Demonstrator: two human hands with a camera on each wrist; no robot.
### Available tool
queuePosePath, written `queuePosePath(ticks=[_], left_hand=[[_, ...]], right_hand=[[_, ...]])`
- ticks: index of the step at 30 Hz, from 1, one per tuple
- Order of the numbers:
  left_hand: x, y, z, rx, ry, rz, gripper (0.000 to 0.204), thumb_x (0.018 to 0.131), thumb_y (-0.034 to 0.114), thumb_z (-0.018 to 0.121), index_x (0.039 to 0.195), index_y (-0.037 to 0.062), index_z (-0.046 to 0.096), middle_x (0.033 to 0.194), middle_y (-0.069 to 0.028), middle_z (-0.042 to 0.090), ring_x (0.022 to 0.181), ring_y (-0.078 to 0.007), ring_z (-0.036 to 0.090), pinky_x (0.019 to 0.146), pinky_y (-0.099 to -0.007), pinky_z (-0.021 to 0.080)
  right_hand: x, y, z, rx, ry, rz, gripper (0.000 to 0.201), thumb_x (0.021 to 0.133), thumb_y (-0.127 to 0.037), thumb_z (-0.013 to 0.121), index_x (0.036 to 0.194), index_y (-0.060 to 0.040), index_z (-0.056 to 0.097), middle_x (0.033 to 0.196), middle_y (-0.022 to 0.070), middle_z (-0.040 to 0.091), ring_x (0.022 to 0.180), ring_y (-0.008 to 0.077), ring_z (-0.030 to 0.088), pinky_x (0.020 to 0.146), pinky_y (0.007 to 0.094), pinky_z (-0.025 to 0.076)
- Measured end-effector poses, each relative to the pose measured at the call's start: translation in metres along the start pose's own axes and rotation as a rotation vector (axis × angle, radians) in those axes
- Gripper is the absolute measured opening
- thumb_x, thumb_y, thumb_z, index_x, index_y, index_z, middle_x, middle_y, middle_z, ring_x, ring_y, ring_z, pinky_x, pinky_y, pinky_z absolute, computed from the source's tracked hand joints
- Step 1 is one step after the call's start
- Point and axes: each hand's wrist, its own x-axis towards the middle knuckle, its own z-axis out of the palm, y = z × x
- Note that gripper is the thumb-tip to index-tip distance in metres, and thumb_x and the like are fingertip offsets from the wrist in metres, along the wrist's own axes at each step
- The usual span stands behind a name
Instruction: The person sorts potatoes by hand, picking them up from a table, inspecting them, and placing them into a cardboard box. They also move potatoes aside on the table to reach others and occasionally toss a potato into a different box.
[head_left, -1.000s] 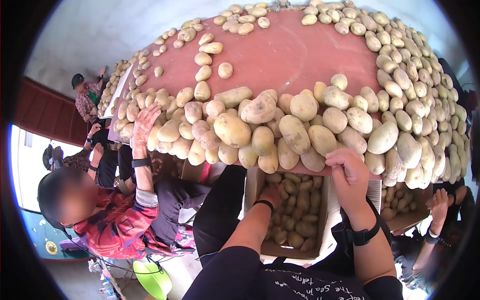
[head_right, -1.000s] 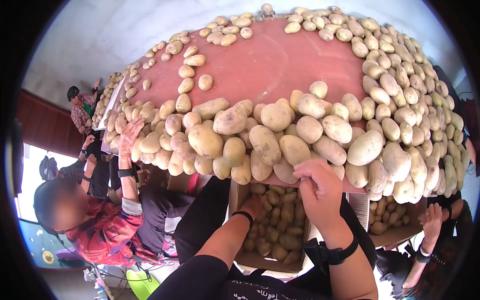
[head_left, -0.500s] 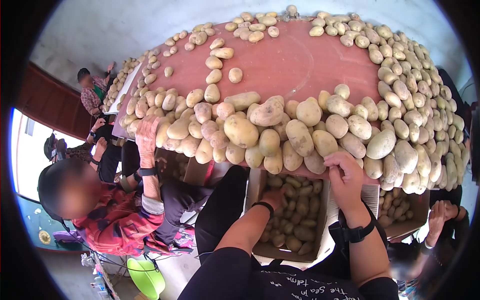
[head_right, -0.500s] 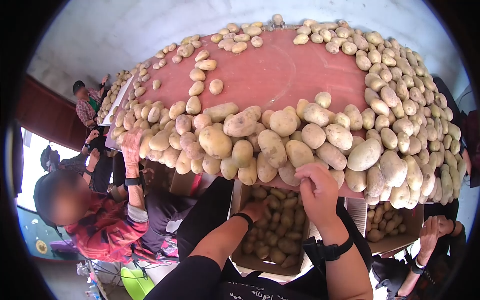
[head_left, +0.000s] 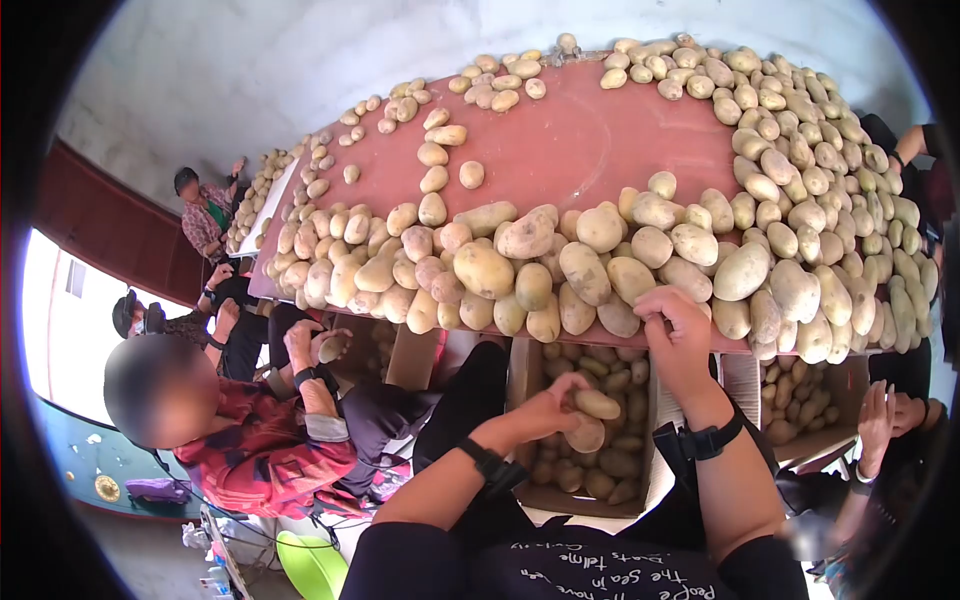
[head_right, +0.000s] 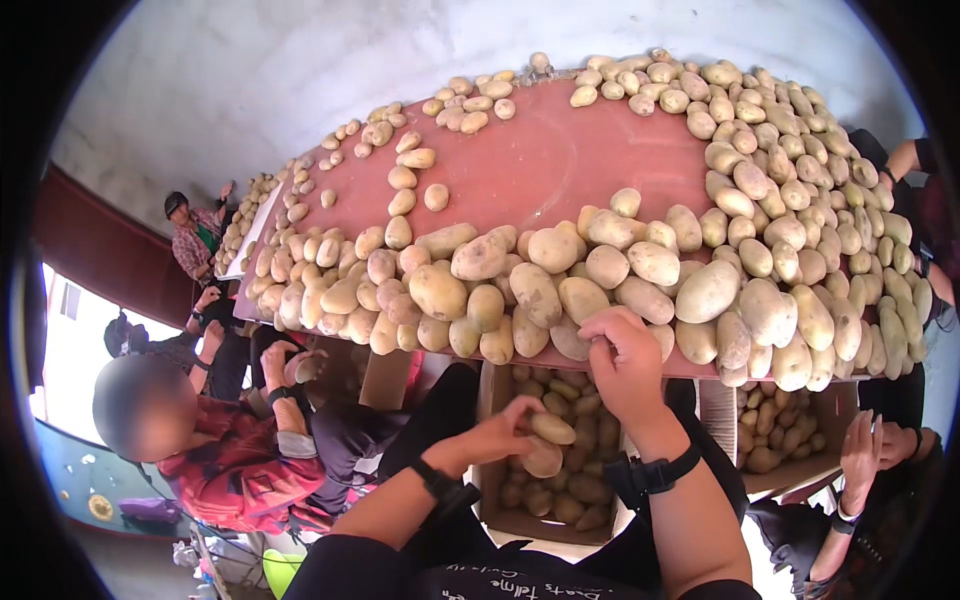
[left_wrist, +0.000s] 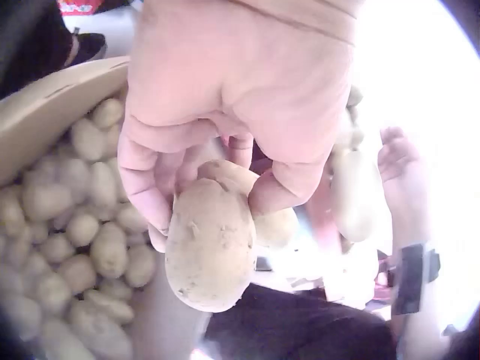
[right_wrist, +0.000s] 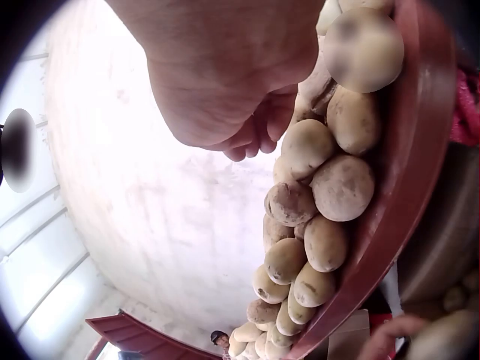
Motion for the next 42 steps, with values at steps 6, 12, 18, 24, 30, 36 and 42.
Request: queuePosePath(ticks=[6, 12, 18, 24, 30, 36, 42], left_hand=[[-0.06, 0.087, -0.064, -0.146, 0.155, 0.391, 0.062, 0.075, -0.006, 0.053, 0.13, 0.0138, 0.034, 0.121, -0.0122, 0.055, 0.107, -0.0198, 0.058, 0.088, -0.0321, 0.049], [-0.065, 0.183, -0.154, 0.182, 0.512, 0.313, 0.056, 0.076, -0.001, 0.057, 0.126, 0.0158, 0.04, 0.103, -0.0062, 0.059, 0.092, -0.0167, 0.06, 0.076, -0.03, 0.049], [-0.012, 0.218, -0.216, 0.182, 0.495, -0.062, 0.048, 0.077, 0.01, 0.057, 0.123, 0.0157, 0.046, 0.103, -0.0048, 0.056, 0.086, -0.0182, 0.057, 0.073, -0.0329, 0.051], [0.02, 0.214, -0.236, 0.08, 0.394, -0.332, 0.043, 0.08, 0.015, 0.051, 0.122, 0.0118, 0.057, 0.112, -0.0085, 0.06, 0.102, -0.0254, 0.059, 0.079, -0.0398, 0.055], [-0.009, 0.204, -0.26, -0.047, 0.409, -0.175, 0.043, 0.08, 0.018, 0.05, 0.121, 0.0071, 0.059, 0.115, -0.0087, 0.063, 0.102, -0.0241, 0.062, 0.081, -0.0376, 0.052], [-0.021, 0.164, -0.281, -0.118, 0.794, -0.07, 0.038, 0.082, 0.02, 0.054, 0.117, 0.0044, 0.059, 0.11, -0.0104, 0.063, 0.095, -0.0247, 0.064, 0.078, -0.0398, 0.055], [-0.016, 0.142, -0.265, 0.434, 1.084, -0.136, 0.031, 0.077, 0.017, 0.068, 0.099, -0.0025, 0.062, 0.092, -0.01, 0.064, 0.085, -0.0217, 0.065, 0.065, -0.0341, 0.057]], right_hand=[[0.0, 0.002, -0.003, 0.036, 0.036, 0.051, 0.016, 0.079, 0.01, 0.053, 0.087, -0.0001, 0.063, 0.09, 0.0087, 0.062, 0.074, 0.017, 0.059, 0.061, 0.026, 0.046], [0.0, 0.008, 0.0, 0.019, 0.037, 0.003, 0.017, 0.077, 0.011, 0.052, 0.086, 0.0003, 0.062, 0.087, 0.0102, 0.062, 0.075, 0.0207, 0.061, 0.064, 0.0285, 0.048], [0.006, 0.007, 0.0, 0.019, 0.068, 0.025, 0.017, 0.076, 0.011, 0.052, 0.085, 0.0003, 0.062, 0.084, 0.0126, 0.062, 0.076, 0.0255, 0.061, 0.067, 0.0313, 0.048], [0.009, 0.008, 0.002, 0.04, 0.089, 0.009, 0.017, 0.076, 0.01, 0.052, 0.085, 0.0002, 0.062, 0.083, 0.0127, 0.061, 0.075, 0.0259, 0.061, 0.066, 0.032, 0.048], [0.008, 0.002, -0.002, 0.046, 0.067, 0.044, 0.018, 0.075, 0.01, 0.052, 0.086, 0.0, 0.062, 0.084, 0.0123, 0.061, 0.075, 0.0255, 0.061, 0.066, 0.032, 0.048], [0.006, 0.0, -0.003, 0.021, 0.064, 0.058, 0.018, 0.075, 0.01, 0.052, 0.086, 0.0, 0.062, 0.085, 0.0117, 0.062, 0.076, 0.025, 0.062, 0.067, 0.0315, 0.048], [0.006, 0.006, 0.002, 0.039, 0.077, 0.007, 0.018, 0.075, 0.011, 0.052, 0.085, 0.0001, 0.062, 0.083, 0.0112, 0.061, 0.075, 0.0238, 0.061, 0.065, 0.031, 0.048]])
